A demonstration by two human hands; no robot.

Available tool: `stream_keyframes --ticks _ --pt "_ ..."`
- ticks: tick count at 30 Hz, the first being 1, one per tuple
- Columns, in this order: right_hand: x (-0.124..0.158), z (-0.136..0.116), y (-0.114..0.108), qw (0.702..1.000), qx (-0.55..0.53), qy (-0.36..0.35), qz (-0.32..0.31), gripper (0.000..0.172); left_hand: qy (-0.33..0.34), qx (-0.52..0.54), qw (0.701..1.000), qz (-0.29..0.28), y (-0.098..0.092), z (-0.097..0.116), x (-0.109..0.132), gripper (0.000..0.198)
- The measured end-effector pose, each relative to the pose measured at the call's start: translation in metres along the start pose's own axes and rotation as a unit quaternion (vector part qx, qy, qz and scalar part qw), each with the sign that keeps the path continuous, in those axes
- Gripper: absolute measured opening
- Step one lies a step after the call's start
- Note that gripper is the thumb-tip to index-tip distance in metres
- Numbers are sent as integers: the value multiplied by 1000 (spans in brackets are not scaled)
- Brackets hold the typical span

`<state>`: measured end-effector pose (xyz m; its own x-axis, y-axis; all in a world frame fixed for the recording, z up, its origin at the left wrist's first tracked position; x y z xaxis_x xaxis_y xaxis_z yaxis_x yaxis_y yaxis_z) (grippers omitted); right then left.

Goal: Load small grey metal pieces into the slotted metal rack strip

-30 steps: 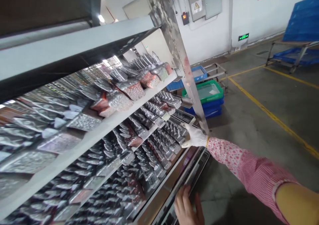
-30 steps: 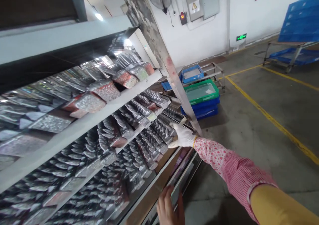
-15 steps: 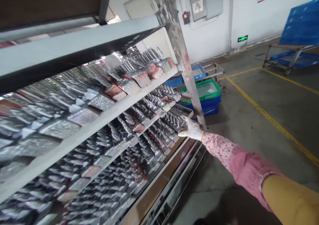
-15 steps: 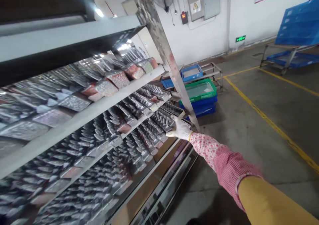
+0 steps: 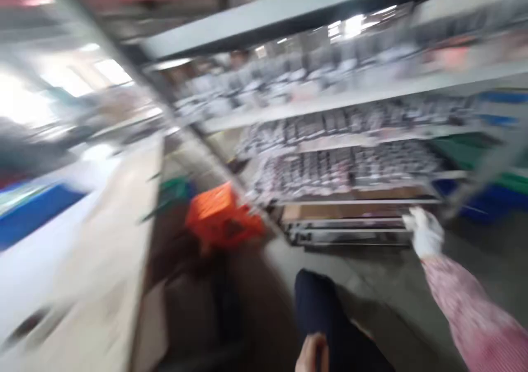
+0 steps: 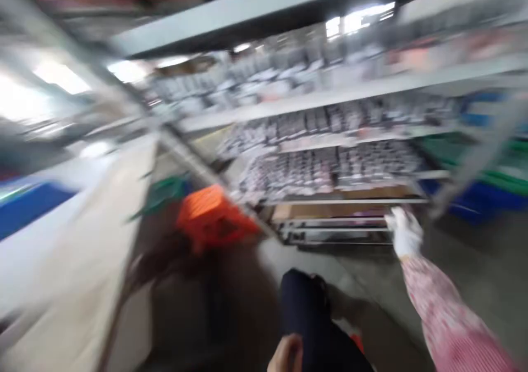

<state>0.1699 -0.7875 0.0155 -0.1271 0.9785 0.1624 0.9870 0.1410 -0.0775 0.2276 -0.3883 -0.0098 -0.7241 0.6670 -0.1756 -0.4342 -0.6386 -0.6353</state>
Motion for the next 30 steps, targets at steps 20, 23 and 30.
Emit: stream_keyframes --ticks 20,23,30 --pt "529 106 133 348 309 -108 -879 53 -426 -208 618 627 -99 51 397 18" --pt "589 103 113 296 295 -149 -896 49 -463 -268 499 681 -127 58 493 24" --pt "693 113 103 250 219 -365 -869 39 -604 -340 246 678 -153 90 673 37"
Point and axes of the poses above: each hand's wrist, its own x-axis away from the middle knuckle, its own y-axis out of the palm, z = x × y, the point moved 3 cm from there along -x, towards the middle knuckle, and after that the axes turned 6 degrees about y, right-handed, at the moved point
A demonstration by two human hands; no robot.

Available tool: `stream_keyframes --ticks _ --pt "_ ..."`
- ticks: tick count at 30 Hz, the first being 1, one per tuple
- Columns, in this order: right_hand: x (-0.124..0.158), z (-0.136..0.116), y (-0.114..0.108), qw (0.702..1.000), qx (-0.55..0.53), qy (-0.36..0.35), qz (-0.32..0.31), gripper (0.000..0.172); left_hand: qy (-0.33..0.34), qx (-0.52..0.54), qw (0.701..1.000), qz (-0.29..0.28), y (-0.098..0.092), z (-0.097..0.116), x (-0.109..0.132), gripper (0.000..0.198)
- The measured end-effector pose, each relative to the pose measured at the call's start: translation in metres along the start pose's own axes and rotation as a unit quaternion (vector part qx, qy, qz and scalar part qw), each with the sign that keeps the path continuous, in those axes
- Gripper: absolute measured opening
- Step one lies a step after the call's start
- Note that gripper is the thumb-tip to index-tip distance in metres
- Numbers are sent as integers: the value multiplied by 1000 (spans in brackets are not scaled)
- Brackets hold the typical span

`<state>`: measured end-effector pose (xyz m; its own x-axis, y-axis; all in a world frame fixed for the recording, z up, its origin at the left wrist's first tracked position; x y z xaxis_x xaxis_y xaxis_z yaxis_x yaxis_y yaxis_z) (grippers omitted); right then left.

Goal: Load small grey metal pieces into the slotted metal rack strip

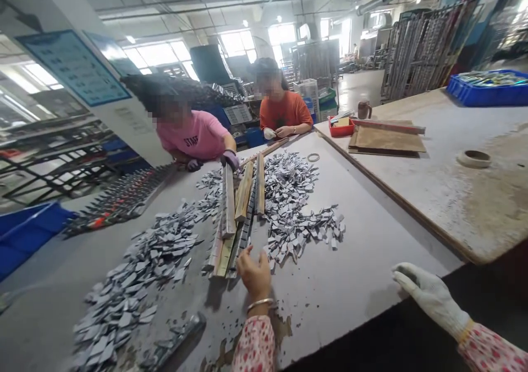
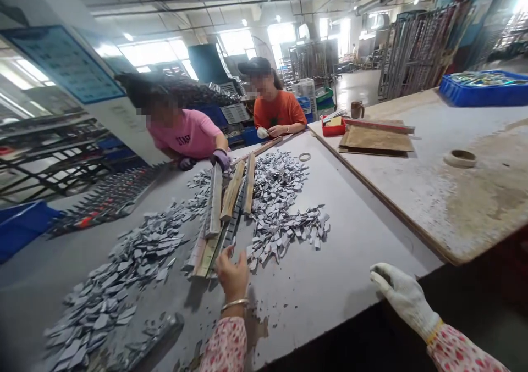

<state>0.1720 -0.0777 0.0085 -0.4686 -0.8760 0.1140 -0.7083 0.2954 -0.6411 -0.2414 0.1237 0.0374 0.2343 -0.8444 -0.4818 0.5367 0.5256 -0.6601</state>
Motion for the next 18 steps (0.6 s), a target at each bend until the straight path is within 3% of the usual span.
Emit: stream_keyframes --ticks 3,7,14,18 --pt "-32 -1 17 993 46 -93 61 40 -30 -94 995 -6 -14 -36 -13 42" --pt "-56 6 36 962 135 -205 115 40 -31 -155 986 -59 -17 -60 -16 42" --pt "-52 9 39 948 205 -223 99 40 -44 -114 986 -108 -10 -66 -34 41" --pt "-51 5 39 952 196 -214 102 41 -70 -28 990 -117 -15 -57 -5 45"
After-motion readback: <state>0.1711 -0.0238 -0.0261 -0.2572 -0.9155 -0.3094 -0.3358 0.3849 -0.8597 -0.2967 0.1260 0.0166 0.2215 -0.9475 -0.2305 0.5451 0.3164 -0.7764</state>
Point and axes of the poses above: each hand's wrist, its own x-axis away from the middle knuckle, its own y-axis out of the palm, z = x × y, the point moved 3 cm from there along -x, towards the middle knuckle, and after that the axes turned 6 degrees about y, right-handed, at the moved point
